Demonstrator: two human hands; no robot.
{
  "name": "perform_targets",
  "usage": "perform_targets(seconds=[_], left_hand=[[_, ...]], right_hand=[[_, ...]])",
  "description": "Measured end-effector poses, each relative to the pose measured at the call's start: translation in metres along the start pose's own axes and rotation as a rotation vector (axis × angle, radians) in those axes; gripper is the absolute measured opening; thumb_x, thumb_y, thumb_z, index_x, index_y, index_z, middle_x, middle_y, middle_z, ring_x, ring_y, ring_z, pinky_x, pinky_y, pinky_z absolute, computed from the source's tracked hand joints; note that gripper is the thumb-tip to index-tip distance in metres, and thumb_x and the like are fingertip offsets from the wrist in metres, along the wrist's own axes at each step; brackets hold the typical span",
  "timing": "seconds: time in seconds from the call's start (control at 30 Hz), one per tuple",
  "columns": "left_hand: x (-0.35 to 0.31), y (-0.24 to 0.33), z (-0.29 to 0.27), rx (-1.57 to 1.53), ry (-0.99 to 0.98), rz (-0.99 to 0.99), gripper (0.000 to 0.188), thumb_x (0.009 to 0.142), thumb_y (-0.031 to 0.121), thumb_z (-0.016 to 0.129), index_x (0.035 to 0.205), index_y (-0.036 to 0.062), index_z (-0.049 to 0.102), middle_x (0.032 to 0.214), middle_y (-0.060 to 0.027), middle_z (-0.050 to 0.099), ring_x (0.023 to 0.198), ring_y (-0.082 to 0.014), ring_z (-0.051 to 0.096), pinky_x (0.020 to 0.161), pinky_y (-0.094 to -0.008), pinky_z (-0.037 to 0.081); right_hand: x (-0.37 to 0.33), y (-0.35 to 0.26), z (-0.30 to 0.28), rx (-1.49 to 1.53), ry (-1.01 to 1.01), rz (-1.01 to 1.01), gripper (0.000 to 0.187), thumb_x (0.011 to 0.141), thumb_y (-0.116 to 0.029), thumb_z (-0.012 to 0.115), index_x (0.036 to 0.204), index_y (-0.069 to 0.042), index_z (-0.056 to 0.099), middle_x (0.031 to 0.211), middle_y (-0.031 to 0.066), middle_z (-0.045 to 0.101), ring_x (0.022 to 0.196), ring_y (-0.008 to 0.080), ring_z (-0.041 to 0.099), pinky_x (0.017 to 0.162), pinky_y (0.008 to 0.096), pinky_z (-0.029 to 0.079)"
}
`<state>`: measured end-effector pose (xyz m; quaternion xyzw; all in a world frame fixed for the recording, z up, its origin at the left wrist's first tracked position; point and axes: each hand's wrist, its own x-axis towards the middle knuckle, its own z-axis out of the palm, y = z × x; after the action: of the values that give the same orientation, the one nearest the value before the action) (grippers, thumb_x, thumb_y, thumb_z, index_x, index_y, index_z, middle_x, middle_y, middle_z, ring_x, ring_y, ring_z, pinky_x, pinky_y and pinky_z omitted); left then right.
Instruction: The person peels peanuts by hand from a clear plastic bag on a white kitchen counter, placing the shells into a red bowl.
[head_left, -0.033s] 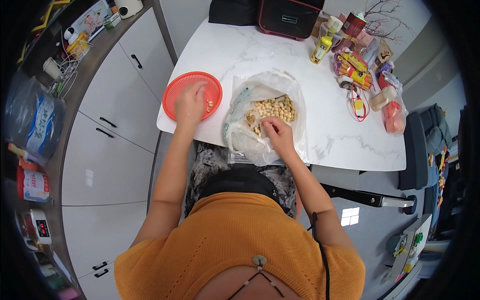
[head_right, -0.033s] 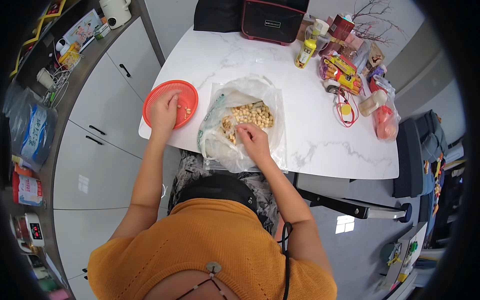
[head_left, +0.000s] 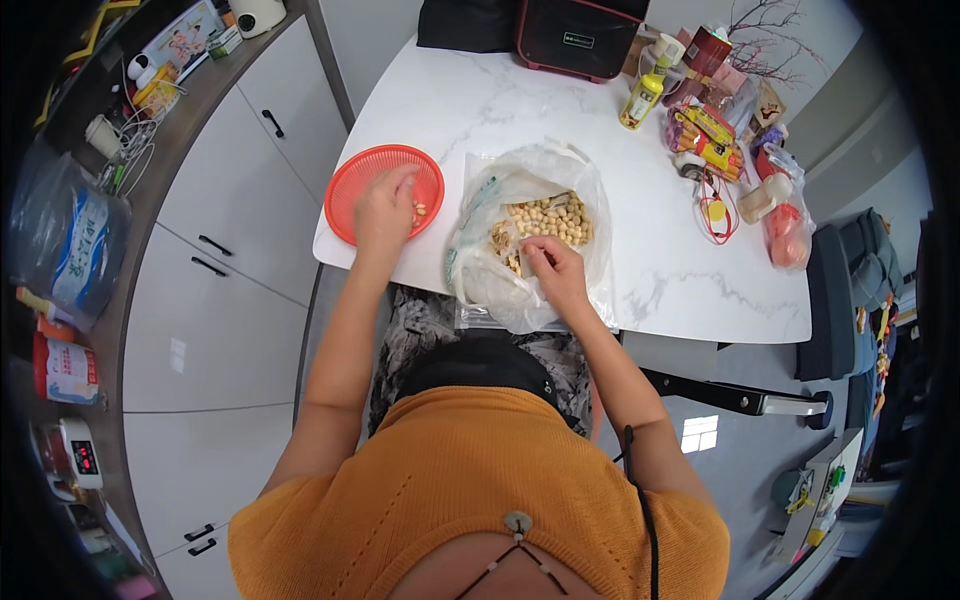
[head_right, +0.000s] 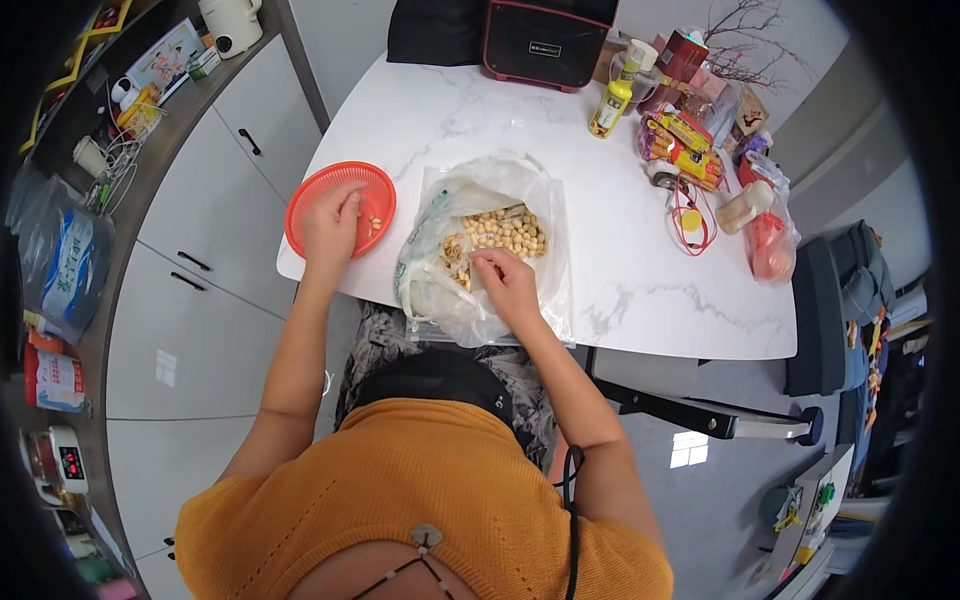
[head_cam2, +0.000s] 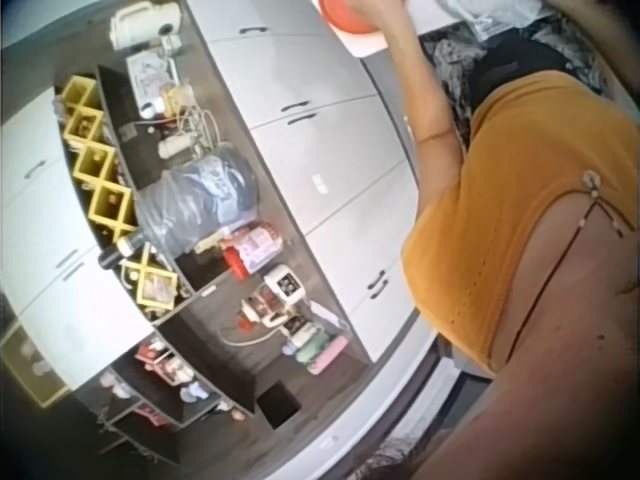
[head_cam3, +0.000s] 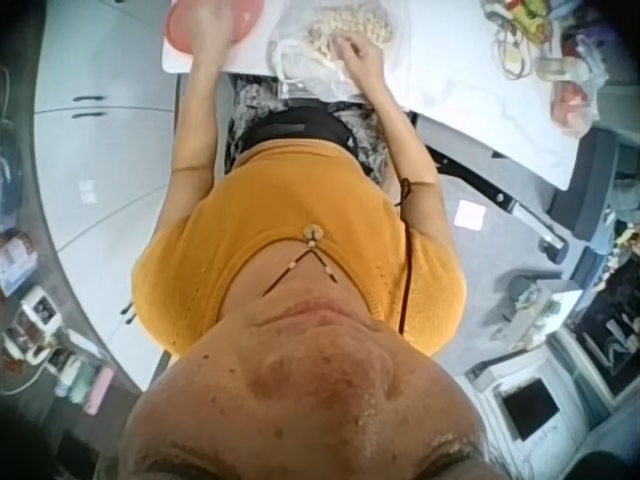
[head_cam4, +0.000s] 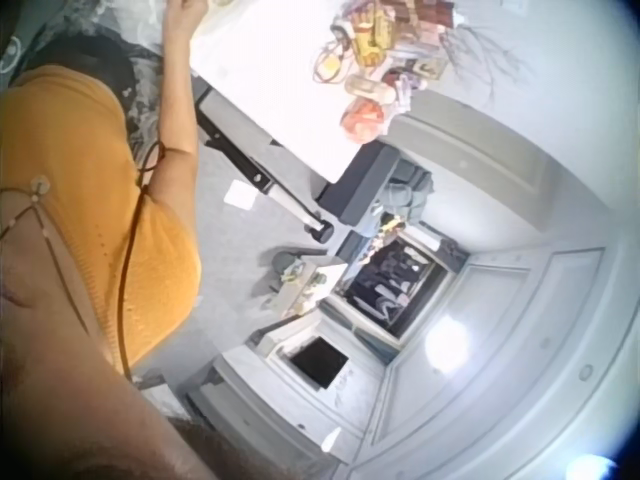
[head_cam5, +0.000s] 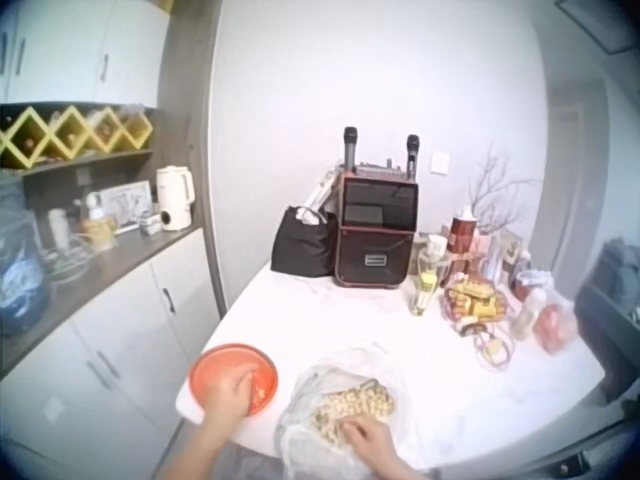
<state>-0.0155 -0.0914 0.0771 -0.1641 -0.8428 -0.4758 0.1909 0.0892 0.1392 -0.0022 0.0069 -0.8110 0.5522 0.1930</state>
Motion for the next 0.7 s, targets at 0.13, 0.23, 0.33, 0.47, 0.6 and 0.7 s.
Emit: perform_targets(seconds=[0.13,0.23,0.33,0.47,0.6,0.7], left_hand=[[-0.014,0.024,0.018,-0.137,-0.089,0.134,0.016,0.083,0.006,0.055,0.096,0.0025,0.064,0.082,-0.0108,0.063,0.073,-0.0178,0.06,0.065,-0.0265,0.046],[-0.022,0.04,0.036,-0.227,-0.208,0.127,0.015,0.082,0.004,0.056,0.095,0.0016,0.063,0.083,-0.0106,0.062,0.074,-0.0179,0.059,0.065,-0.0258,0.045],[-0.029,0.048,0.058,-0.318,-0.394,0.185,0.015,0.082,0.005,0.055,0.095,0.0006,0.063,0.087,-0.0115,0.062,0.077,-0.0193,0.06,0.067,-0.027,0.046],[-0.028,0.046,0.087,-0.142,-0.559,0.267,0.018,0.084,0.005,0.053,0.099,-0.0006,0.06,0.096,-0.015,0.061,0.086,-0.0317,0.059,0.073,-0.0343,0.047],[-0.018,0.045,0.1,-0.018,-0.412,0.285,0.035,0.084,0.003,0.049,0.119,0.0036,0.048,0.115,-0.0165,0.054,0.094,-0.0355,0.056,0.078,-0.0383,0.047],[-0.005,0.044,0.106,0.035,-0.416,0.277,0.044,0.084,0.002,0.047,0.128,0.0065,0.04,0.127,-0.0159,0.046,0.099,-0.035,0.055,0.079,-0.0385,0.047]], right_hand=[[0.004,0.001,-0.001,0.103,-0.019,0.077,0.013,0.085,-0.01,0.058,0.093,-0.003,0.065,0.08,0.0026,0.06,0.062,0.0073,0.047,0.058,0.0199,0.04],[0.011,-0.007,-0.008,0.209,-0.018,0.201,0.014,0.088,-0.011,0.055,0.095,-0.003,0.064,0.08,0.0,0.061,0.061,0.0048,0.048,0.056,0.0189,0.04],[0.023,-0.021,-0.02,0.308,0.009,0.189,0.015,0.089,-0.011,0.053,0.097,-0.003,0.063,0.08,-0.0001,0.061,0.063,0.0052,0.049,0.056,0.0195,0.041],[0.043,-0.016,-0.029,0.127,0.044,0.146,0.017,0.089,-0.009,0.052,0.1,0.0,0.061,0.082,0.0032,0.06,0.062,0.0069,0.051,0.056,0.0202,0.043],[0.06,-0.028,-0.032,0.067,0.107,0.177,0.027,0.089,-0.01,0.049,0.115,-0.003,0.052,0.082,0.0063,0.061,0.064,0.0101,0.056,0.058,0.0242,0.045],[0.079,-0.031,-0.036,-0.096,0.014,0.288,0.031,0.09,-0.015,0.048,0.118,-0.003,0.049,0.08,0.012,0.063,0.063,0.0199,0.062,0.059,0.0309,0.048]])
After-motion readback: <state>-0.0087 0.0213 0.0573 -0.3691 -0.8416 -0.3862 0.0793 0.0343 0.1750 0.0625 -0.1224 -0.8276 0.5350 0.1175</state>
